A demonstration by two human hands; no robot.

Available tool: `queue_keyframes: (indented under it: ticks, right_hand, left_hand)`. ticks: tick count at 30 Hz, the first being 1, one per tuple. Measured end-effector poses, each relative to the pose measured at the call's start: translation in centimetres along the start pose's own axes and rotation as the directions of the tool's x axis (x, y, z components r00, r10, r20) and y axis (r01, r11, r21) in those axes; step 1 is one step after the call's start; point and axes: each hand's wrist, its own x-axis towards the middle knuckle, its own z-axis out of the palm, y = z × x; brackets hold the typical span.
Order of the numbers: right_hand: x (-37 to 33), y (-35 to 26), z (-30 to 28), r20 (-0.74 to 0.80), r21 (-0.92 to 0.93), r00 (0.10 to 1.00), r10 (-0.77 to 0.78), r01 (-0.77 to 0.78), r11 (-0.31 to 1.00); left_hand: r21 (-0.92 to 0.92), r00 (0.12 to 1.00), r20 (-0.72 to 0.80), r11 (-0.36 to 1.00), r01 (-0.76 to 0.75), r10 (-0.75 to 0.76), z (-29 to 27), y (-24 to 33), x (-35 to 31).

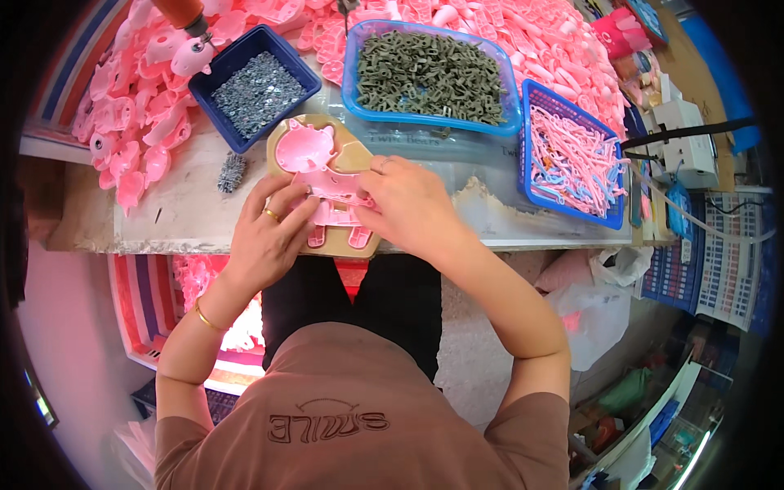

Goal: Assembling plastic toy pig components by attaching eyes and ears, then using a heat tool and mechanical tool to secure parts.

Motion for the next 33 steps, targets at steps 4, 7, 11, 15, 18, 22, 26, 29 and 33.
queue_keyframes:
  ticks: [4, 7, 11, 15, 18, 22, 26, 29, 33]
  right_hand:
    - [-0.2, -0.1, 0.6, -0.033, -0.021, 0.999, -0.026, 0.025, 0.999]
    - [-0.2, 0.0, 0.7, -0.179, -0.052, 0.981, -0.079, 0.071, 0.996]
    - [-0.1, 0.3, 0.6, -0.137, -0.060, 0.990, -0.040, 0.032, 0.998]
    - [0.1, 0.0, 0.2, 0.042, -0.071, 0.997, 0.069, -0.066, 0.995]
    - [0.4, -0.4, -0.1, 0.075, -0.057, 0.991, 0.110, -0.106, 0.993]
    - [2.3, -1.7, -1.6, -0.040, -0.045, 0.999, -0.022, 0.020, 0.999]
    - [11.5, -7.2, -3.6, -0.638, 0.108, 0.733, -0.234, 0.387, 0.916]
    - [11.0, -9.6, -6.0, -0.572, 0.197, 0.781, -0.248, 0.425, 0.883]
    - [24.9, -11.9, -3.5, -0.797, 0.183, 0.564, -0.217, 0.567, 0.803]
  left_hand:
    - [0.004, 1.000, -0.013, 1.000, 0.002, -0.002, 0.2, 0.1, 0.1]
    - [0.003, 1.000, -0.004, 1.000, 0.014, -0.014, 0.2, 0.2, 0.2]
    - [0.010, 1.000, -0.001, 1.000, 0.029, -0.029, 0.2, 0.3, 0.2]
    - [0.001, 0.999, -0.001, 0.999, 0.035, -0.035, 0.1, 0.2, 0.0]
    - [-0.007, 0.999, -0.013, 0.999, 0.035, -0.035, -0.1, 0.2, 0.0]
    - [0.002, 1.000, -0.019, 1.000, 0.012, -0.012, -0.3, 0.0, 0.3]
    - [-0.123, 0.997, -0.068, 0.992, 0.035, -0.043, -1.5, -0.9, 0.7]
    - [-0.027, 0.964, -0.186, 0.982, 0.188, -0.189, -2.5, -3.5, 1.8]
    - [0.231, 0.969, -0.177, 0.950, 0.211, -0.172, -3.6, -8.9, 4.6]
